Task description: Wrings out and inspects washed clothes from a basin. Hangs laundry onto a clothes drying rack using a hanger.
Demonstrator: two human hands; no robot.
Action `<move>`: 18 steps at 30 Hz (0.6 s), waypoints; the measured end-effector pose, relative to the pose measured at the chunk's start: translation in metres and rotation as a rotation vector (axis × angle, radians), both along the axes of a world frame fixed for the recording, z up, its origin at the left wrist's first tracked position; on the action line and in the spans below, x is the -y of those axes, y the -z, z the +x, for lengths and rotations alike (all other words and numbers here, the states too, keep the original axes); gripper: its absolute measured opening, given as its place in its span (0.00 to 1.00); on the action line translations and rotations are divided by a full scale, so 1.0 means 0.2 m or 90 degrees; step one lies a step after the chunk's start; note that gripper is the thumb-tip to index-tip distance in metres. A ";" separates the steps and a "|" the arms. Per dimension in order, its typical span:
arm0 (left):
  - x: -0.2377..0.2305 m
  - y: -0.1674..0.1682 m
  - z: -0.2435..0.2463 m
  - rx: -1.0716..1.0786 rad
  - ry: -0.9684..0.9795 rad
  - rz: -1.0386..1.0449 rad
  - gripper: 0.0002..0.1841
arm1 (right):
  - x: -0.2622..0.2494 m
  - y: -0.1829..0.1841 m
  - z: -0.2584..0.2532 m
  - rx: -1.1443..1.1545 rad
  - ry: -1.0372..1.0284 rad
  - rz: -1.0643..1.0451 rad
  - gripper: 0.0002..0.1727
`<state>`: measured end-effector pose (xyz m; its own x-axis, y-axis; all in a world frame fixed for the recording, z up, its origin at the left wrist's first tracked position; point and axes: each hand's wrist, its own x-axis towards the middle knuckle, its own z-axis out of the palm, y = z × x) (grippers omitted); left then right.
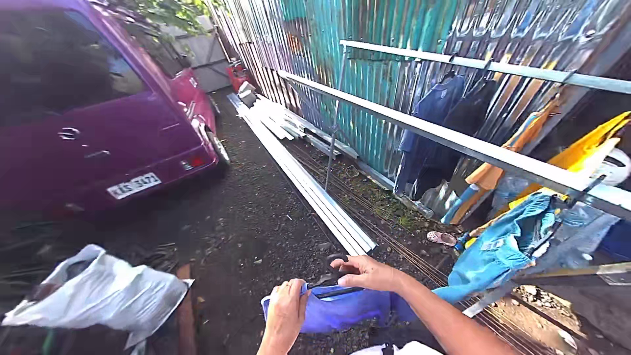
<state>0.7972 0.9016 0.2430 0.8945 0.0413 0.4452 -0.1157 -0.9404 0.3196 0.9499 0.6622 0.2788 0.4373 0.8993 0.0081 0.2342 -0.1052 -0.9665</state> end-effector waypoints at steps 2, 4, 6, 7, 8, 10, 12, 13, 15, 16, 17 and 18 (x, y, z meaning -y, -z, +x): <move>-0.10 -0.05 0.18 -0.008 0.028 -0.028 0.14 | 0.06 -0.03 0.15 0.091 0.065 -0.086 0.30; -0.20 -0.09 0.40 -0.011 0.054 -0.051 0.13 | 0.15 -0.02 0.30 0.129 0.132 -0.156 0.28; -0.29 -0.09 0.62 -0.024 0.080 -0.073 0.13 | 0.21 0.00 0.40 0.112 0.189 -0.193 0.23; -0.33 -0.09 0.75 -0.037 0.095 -0.083 0.13 | 0.22 0.01 0.45 0.102 0.216 -0.199 0.21; -0.37 -0.08 0.88 -0.052 0.112 -0.090 0.14 | 0.23 0.02 0.51 0.095 0.242 -0.197 0.20; -0.40 -0.03 1.13 -0.076 0.150 -0.107 0.15 | 0.23 0.06 0.62 0.074 0.271 -0.172 0.18; -0.43 0.02 1.36 -0.097 0.177 -0.135 0.16 | 0.21 0.11 0.73 0.035 0.292 -0.097 0.16; -0.44 0.03 1.49 -0.096 0.183 -0.144 0.16 | 0.18 0.13 0.80 0.010 0.304 -0.036 0.15; -0.46 0.06 1.66 -0.087 0.161 -0.147 0.17 | 0.13 0.15 0.90 -0.026 0.335 0.066 0.12; -0.46 0.07 1.74 -0.084 0.143 -0.149 0.19 | 0.10 0.15 0.96 -0.028 0.364 0.099 0.12; -0.47 0.06 1.83 -0.081 0.125 -0.152 0.22 | 0.08 0.15 1.04 -0.020 0.398 0.120 0.11; -0.47 0.06 1.89 -0.082 0.106 -0.153 0.27 | 0.06 0.15 1.12 -0.012 0.436 0.126 0.11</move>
<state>1.1753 0.9964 0.2310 0.9464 -0.0201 0.3225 -0.2055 -0.8076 0.5527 1.1737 0.6495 0.2495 0.9051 0.4051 0.1289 0.1605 -0.0449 -0.9860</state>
